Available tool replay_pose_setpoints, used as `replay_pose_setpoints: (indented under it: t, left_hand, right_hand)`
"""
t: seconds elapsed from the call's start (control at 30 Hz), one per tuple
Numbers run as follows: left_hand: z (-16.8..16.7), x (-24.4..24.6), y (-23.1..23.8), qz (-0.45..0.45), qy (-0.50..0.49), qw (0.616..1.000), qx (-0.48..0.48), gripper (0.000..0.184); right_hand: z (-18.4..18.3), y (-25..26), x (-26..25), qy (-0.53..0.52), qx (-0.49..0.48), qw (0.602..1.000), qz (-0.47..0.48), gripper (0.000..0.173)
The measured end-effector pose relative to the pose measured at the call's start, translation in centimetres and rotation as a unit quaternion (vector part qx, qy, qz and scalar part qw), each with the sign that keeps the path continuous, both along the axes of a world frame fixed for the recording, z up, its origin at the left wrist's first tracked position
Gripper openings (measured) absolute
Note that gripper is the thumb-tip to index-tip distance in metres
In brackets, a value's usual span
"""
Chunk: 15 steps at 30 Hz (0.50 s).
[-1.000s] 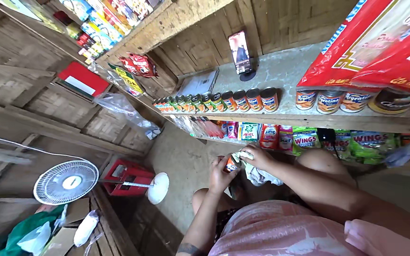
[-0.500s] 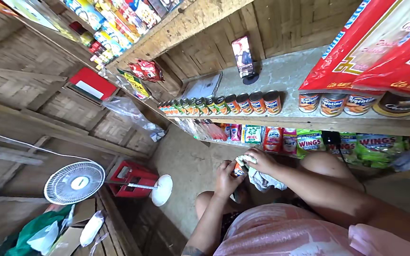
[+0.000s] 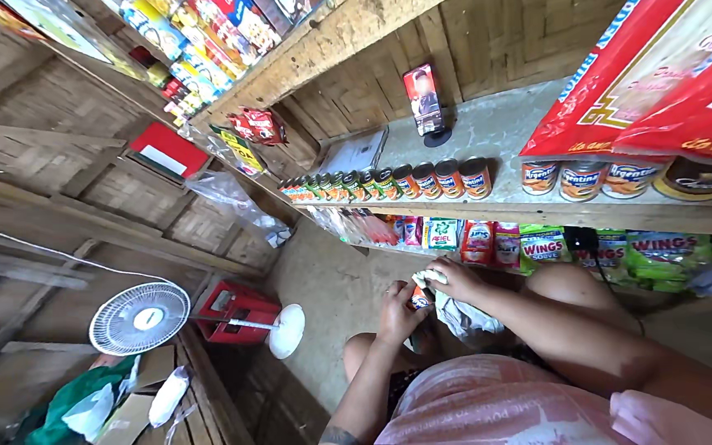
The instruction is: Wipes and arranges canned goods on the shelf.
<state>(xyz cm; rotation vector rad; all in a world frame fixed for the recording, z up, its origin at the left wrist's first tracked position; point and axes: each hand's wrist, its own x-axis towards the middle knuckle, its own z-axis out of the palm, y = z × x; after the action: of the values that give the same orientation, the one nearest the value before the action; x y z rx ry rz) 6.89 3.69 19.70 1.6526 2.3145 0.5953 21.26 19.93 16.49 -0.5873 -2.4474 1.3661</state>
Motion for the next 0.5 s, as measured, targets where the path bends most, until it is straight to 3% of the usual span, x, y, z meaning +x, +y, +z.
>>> replay_pose_setpoints:
  t: [0.17,0.3,0.4,0.5]
  left_hand:
    - [0.7,-1.2,0.2,0.033,0.005,0.999,0.035,0.068]
    - [0.9,-1.7,0.2,0.041,0.037,0.998,0.016,0.068]
    - [0.6,-0.9,0.3,0.023,0.043,0.999,-0.006,0.065]
    - [0.2,0.0,0.2,0.008,0.013,1.000,-0.018,0.062]
  right_hand:
    - [-0.1,0.5,0.0,-0.042,-0.001,0.998,0.040,0.041]
    - [-0.4,0.1,0.4,0.024,-0.021,0.995,0.096,0.040]
    - [-0.2,-0.3,0.6,0.074,-0.038,0.994,0.078,0.040]
    - [-0.1,-0.2,0.3,0.051,-0.043,0.997,0.024,0.040]
